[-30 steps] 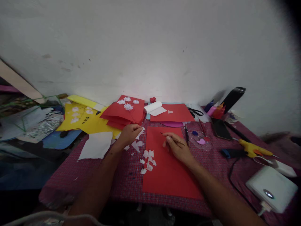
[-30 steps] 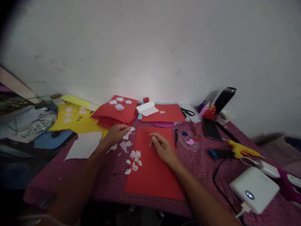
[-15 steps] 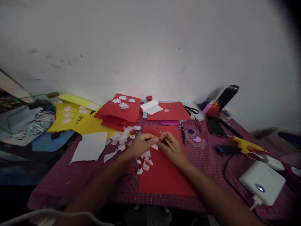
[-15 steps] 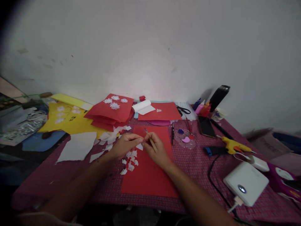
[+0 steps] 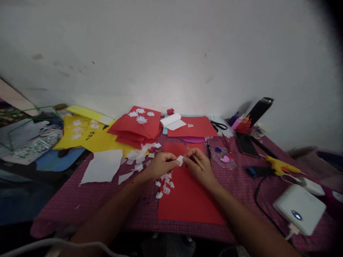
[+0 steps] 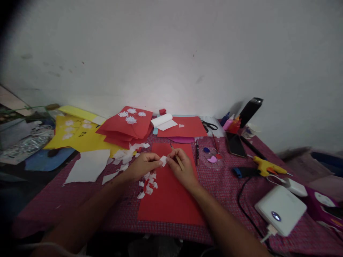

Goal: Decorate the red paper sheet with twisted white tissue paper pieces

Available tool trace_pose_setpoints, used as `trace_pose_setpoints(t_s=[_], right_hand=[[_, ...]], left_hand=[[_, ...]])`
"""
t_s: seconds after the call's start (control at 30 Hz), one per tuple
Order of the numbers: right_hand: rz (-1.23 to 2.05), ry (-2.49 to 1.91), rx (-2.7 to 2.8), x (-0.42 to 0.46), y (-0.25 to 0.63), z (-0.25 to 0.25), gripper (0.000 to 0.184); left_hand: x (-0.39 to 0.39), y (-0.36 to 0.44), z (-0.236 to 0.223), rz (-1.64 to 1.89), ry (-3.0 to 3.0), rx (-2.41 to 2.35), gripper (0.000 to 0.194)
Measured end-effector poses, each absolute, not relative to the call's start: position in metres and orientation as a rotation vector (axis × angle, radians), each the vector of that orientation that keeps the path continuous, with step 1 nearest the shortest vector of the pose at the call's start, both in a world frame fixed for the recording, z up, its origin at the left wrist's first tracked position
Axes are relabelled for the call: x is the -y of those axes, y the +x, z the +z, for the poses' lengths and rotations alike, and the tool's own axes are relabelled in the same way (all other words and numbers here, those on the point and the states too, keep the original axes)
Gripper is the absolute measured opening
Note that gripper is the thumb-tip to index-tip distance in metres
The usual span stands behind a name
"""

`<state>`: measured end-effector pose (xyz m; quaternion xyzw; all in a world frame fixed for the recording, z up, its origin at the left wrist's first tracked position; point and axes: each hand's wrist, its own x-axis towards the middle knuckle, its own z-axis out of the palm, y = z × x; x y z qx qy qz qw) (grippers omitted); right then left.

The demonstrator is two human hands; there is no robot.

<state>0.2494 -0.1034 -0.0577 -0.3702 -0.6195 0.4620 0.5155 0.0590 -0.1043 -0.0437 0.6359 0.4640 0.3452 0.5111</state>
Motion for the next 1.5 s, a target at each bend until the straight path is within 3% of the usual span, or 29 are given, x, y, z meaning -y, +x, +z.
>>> trace_pose_setpoints(t_s=[0.63,1.23,1.5], right_hand=[[1.138,-0.895,1.544,0.105,0.253,-0.048,0.017],[1.077,-0.944,1.568,0.102,0.253,-0.051,0.017],[1.066,-0.959,1.552,0.101,0.254,-0.053,0.016]], left_hand=[[0.103,0.058,-0.049,0.848,1.517,-1.122,0.027],[0.104,0.063,-0.046,0.842,1.286,-1.01,0.055],[0.105,0.06,-0.044,0.796,1.347,-0.907,0.037]])
